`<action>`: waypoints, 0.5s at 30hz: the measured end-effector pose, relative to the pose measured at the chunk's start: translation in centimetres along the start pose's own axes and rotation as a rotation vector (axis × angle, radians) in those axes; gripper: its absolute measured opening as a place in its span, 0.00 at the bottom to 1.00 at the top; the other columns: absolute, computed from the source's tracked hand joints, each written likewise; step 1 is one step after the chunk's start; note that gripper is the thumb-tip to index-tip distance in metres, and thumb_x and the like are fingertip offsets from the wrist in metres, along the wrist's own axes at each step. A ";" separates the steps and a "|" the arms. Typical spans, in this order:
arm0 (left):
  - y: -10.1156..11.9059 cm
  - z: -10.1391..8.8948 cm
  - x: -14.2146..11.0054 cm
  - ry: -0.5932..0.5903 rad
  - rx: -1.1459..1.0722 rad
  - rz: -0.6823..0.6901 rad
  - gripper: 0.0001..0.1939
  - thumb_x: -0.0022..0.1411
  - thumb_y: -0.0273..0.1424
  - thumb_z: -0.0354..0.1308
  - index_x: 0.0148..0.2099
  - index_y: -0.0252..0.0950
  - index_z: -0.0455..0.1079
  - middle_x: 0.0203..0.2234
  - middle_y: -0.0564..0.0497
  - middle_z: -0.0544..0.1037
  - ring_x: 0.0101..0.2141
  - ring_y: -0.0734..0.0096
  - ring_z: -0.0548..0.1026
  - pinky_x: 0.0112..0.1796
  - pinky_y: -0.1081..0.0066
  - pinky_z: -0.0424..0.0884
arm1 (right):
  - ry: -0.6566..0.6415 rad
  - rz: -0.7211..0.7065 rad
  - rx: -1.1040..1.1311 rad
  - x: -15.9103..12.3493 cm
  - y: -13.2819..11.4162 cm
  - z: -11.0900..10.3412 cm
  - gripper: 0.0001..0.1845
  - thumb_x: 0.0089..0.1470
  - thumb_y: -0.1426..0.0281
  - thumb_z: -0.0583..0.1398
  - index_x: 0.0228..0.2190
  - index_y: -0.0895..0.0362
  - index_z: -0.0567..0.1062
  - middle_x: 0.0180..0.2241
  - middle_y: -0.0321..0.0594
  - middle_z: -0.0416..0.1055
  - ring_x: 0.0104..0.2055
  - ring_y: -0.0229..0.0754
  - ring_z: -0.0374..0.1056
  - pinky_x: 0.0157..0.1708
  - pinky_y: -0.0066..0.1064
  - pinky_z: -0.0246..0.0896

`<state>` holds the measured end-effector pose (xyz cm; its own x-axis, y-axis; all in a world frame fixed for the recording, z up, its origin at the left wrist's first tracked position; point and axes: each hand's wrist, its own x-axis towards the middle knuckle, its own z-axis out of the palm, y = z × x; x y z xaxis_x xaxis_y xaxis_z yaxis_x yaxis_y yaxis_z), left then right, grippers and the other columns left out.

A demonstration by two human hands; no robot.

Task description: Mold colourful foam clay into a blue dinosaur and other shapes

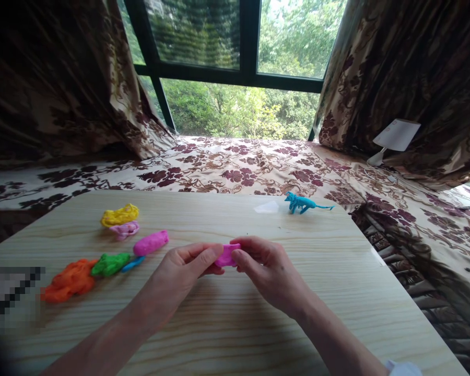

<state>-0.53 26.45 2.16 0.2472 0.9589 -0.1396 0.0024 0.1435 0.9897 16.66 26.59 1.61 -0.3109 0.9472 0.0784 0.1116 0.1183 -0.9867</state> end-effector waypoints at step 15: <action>0.5 -0.1 -0.1 -0.066 -0.193 -0.144 0.13 0.53 0.35 0.59 0.39 0.33 0.75 0.29 0.47 0.76 0.31 0.70 0.71 0.37 0.69 0.68 | -0.024 -0.087 -0.060 -0.1 0.0 -0.5 0.21 0.52 0.67 0.60 0.48 0.55 0.66 0.34 0.39 0.72 0.37 0.39 0.68 0.37 0.33 0.66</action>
<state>-0.69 26.46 2.70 0.3204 0.9080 -0.2700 -0.1410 0.3276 0.9343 17.20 26.63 1.70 -0.3446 0.9251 0.1595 0.1396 0.2186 -0.9658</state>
